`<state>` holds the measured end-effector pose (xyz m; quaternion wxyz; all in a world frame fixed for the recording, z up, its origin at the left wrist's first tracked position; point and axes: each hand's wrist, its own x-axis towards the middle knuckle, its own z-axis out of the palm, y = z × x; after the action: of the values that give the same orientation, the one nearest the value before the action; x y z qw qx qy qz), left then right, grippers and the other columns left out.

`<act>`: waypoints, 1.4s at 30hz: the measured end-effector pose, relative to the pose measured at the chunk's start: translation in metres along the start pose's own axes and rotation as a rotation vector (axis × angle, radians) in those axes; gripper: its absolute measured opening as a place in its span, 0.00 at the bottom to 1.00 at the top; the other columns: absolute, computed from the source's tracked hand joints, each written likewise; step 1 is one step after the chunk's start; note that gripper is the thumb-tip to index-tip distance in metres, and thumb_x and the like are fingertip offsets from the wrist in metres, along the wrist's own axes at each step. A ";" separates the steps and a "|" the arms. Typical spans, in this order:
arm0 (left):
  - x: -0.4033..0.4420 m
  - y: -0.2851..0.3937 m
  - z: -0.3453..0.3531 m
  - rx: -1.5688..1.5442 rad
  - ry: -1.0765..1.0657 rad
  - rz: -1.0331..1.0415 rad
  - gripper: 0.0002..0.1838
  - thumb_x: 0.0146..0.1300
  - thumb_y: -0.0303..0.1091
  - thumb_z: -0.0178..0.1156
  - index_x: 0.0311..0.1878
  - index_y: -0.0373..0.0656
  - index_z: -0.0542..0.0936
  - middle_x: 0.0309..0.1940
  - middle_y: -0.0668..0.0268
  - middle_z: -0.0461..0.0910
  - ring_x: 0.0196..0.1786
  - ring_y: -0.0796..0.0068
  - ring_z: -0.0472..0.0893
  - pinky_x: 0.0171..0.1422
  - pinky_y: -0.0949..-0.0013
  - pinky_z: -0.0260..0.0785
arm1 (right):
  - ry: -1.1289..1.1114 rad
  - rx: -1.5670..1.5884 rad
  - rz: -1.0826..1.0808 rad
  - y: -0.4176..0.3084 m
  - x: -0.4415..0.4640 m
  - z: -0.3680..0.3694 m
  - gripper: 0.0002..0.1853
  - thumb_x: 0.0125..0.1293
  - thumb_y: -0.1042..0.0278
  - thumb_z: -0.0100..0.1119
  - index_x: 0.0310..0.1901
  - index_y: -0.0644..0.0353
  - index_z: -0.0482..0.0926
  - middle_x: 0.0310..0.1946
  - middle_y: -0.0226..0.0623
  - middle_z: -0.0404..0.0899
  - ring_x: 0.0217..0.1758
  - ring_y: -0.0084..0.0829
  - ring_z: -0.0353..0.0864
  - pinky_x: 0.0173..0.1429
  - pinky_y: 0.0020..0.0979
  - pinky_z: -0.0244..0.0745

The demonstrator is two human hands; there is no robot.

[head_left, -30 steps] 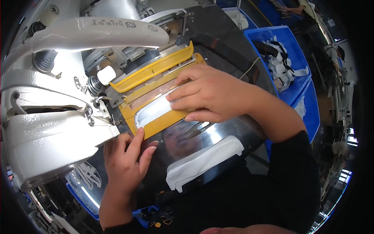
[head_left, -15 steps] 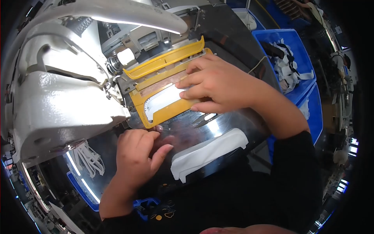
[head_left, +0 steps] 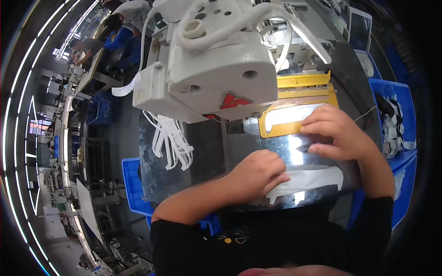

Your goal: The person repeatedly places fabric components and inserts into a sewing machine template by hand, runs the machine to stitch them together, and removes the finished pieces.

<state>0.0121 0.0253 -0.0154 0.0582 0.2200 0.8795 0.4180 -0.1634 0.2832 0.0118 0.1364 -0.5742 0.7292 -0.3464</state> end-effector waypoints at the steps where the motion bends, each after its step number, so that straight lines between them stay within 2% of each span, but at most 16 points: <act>1: 0.000 0.000 -0.001 -0.039 -0.003 -0.011 0.12 0.76 0.39 0.72 0.41 0.42 0.84 0.37 0.60 0.83 0.45 0.50 0.83 0.53 0.52 0.76 | -0.027 0.174 0.034 -0.010 0.000 0.000 0.25 0.64 0.60 0.83 0.61 0.56 0.90 0.55 0.41 0.91 0.58 0.45 0.89 0.63 0.44 0.83; 4: -0.001 0.006 -0.006 -0.173 0.092 -0.010 0.11 0.76 0.38 0.73 0.44 0.40 0.85 0.36 0.59 0.86 0.41 0.52 0.85 0.48 0.55 0.78 | -0.239 0.377 0.185 -0.042 0.006 0.001 0.22 0.66 0.61 0.82 0.59 0.57 0.90 0.46 0.41 0.94 0.43 0.41 0.93 0.48 0.37 0.86; 7: -0.004 0.006 -0.011 -0.198 0.276 -0.001 0.09 0.74 0.34 0.74 0.46 0.39 0.87 0.36 0.58 0.88 0.36 0.56 0.87 0.43 0.60 0.78 | -0.289 0.326 0.210 -0.031 -0.003 0.001 0.18 0.67 0.62 0.82 0.55 0.60 0.92 0.40 0.41 0.94 0.38 0.39 0.94 0.43 0.34 0.85; 8: -0.005 0.001 -0.013 -0.164 0.320 0.028 0.09 0.75 0.31 0.74 0.52 0.39 0.87 0.36 0.60 0.90 0.36 0.68 0.87 0.41 0.65 0.78 | -0.235 0.356 0.248 -0.029 -0.002 -0.004 0.13 0.67 0.65 0.82 0.48 0.63 0.93 0.34 0.38 0.93 0.36 0.32 0.92 0.43 0.31 0.83; 11: -0.009 0.004 -0.021 -0.384 0.351 -0.291 0.12 0.78 0.34 0.71 0.59 0.41 0.85 0.36 0.61 0.89 0.34 0.74 0.86 0.42 0.67 0.79 | -0.131 0.396 0.561 -0.024 -0.001 -0.024 0.10 0.67 0.67 0.80 0.42 0.64 0.93 0.31 0.35 0.91 0.35 0.25 0.88 0.42 0.28 0.79; 12: -0.007 -0.001 -0.016 -0.418 0.438 -0.232 0.14 0.79 0.30 0.70 0.63 0.41 0.83 0.34 0.64 0.88 0.32 0.82 0.83 0.40 0.71 0.77 | -0.031 0.381 0.518 -0.013 -0.004 -0.022 0.09 0.68 0.66 0.78 0.39 0.65 0.92 0.28 0.33 0.88 0.33 0.21 0.83 0.41 0.28 0.75; 15: -0.006 -0.012 -0.002 -0.430 0.613 -0.164 0.12 0.78 0.27 0.69 0.61 0.41 0.84 0.35 0.64 0.89 0.34 0.82 0.84 0.41 0.71 0.78 | 0.041 0.333 0.542 0.008 -0.007 -0.029 0.11 0.70 0.63 0.76 0.39 0.65 0.91 0.27 0.34 0.87 0.32 0.22 0.81 0.39 0.31 0.73; 19: 0.001 -0.027 -0.013 0.040 0.549 -0.044 0.10 0.74 0.21 0.68 0.56 0.37 0.88 0.42 0.58 0.91 0.42 0.66 0.90 0.49 0.67 0.81 | 0.174 0.332 0.545 0.027 -0.009 -0.021 0.14 0.71 0.60 0.76 0.43 0.65 0.91 0.29 0.34 0.86 0.32 0.23 0.80 0.39 0.33 0.73; 22: 0.004 -0.025 -0.014 0.026 0.470 -0.210 0.12 0.77 0.19 0.61 0.59 0.34 0.88 0.55 0.55 0.89 0.53 0.69 0.88 0.61 0.68 0.78 | 0.241 0.238 0.560 0.031 -0.006 -0.015 0.13 0.71 0.60 0.76 0.43 0.64 0.91 0.30 0.33 0.86 0.33 0.23 0.80 0.39 0.32 0.73; 26: 0.009 -0.035 -0.011 0.050 0.453 -0.208 0.16 0.78 0.19 0.60 0.64 0.31 0.85 0.58 0.56 0.87 0.57 0.68 0.87 0.64 0.67 0.79 | 0.123 0.353 0.644 0.040 -0.007 -0.023 0.13 0.71 0.63 0.78 0.43 0.67 0.90 0.31 0.28 0.86 0.33 0.17 0.80 0.40 0.26 0.73; 29: 0.013 -0.026 -0.005 -0.270 0.529 -0.375 0.16 0.73 0.20 0.66 0.62 0.33 0.87 0.53 0.53 0.89 0.52 0.66 0.89 0.59 0.65 0.82 | -0.030 0.504 0.637 0.043 -0.014 -0.032 0.13 0.70 0.63 0.79 0.44 0.66 0.89 0.30 0.28 0.85 0.33 0.17 0.79 0.40 0.25 0.73; 30: 0.013 -0.038 -0.008 -0.081 0.484 -0.225 0.20 0.70 0.20 0.70 0.65 0.32 0.86 0.56 0.54 0.87 0.50 0.69 0.88 0.55 0.68 0.83 | -0.089 0.525 0.618 0.044 -0.015 -0.034 0.13 0.70 0.63 0.79 0.44 0.66 0.89 0.30 0.28 0.85 0.33 0.17 0.79 0.40 0.25 0.74; 33: 0.008 -0.037 0.001 -0.118 0.485 -0.152 0.27 0.66 0.23 0.77 0.68 0.32 0.83 0.61 0.54 0.85 0.52 0.70 0.87 0.53 0.68 0.84 | -0.142 0.488 0.574 0.047 -0.018 -0.035 0.12 0.70 0.65 0.78 0.45 0.65 0.88 0.30 0.28 0.84 0.33 0.17 0.79 0.40 0.25 0.75; 34: 0.006 -0.039 0.004 -0.038 0.466 -0.167 0.37 0.58 0.28 0.85 0.71 0.32 0.82 0.65 0.52 0.82 0.57 0.62 0.85 0.61 0.59 0.82 | -0.139 0.463 0.557 0.047 -0.018 -0.034 0.12 0.70 0.65 0.78 0.45 0.65 0.88 0.30 0.27 0.84 0.33 0.17 0.79 0.40 0.25 0.75; 36: 0.008 -0.034 0.003 0.174 0.369 -0.189 0.44 0.52 0.34 0.88 0.72 0.33 0.80 0.67 0.51 0.82 0.62 0.54 0.83 0.68 0.52 0.77 | -0.102 0.487 0.591 0.046 -0.016 -0.035 0.11 0.72 0.65 0.77 0.45 0.64 0.87 0.30 0.26 0.84 0.32 0.16 0.79 0.38 0.25 0.74; 42: 0.012 -0.014 -0.009 0.406 0.290 -0.199 0.57 0.42 0.43 0.91 0.77 0.34 0.77 0.70 0.49 0.79 0.68 0.43 0.79 0.78 0.46 0.65 | 0.088 0.464 0.767 0.041 -0.010 -0.035 0.10 0.75 0.63 0.75 0.45 0.62 0.88 0.30 0.25 0.84 0.29 0.14 0.77 0.33 0.21 0.72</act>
<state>-0.0056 0.0165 -0.0191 -0.0727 0.0775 0.9618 0.2523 -0.2114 0.3088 0.0081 0.3489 -0.2015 0.7973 -0.4494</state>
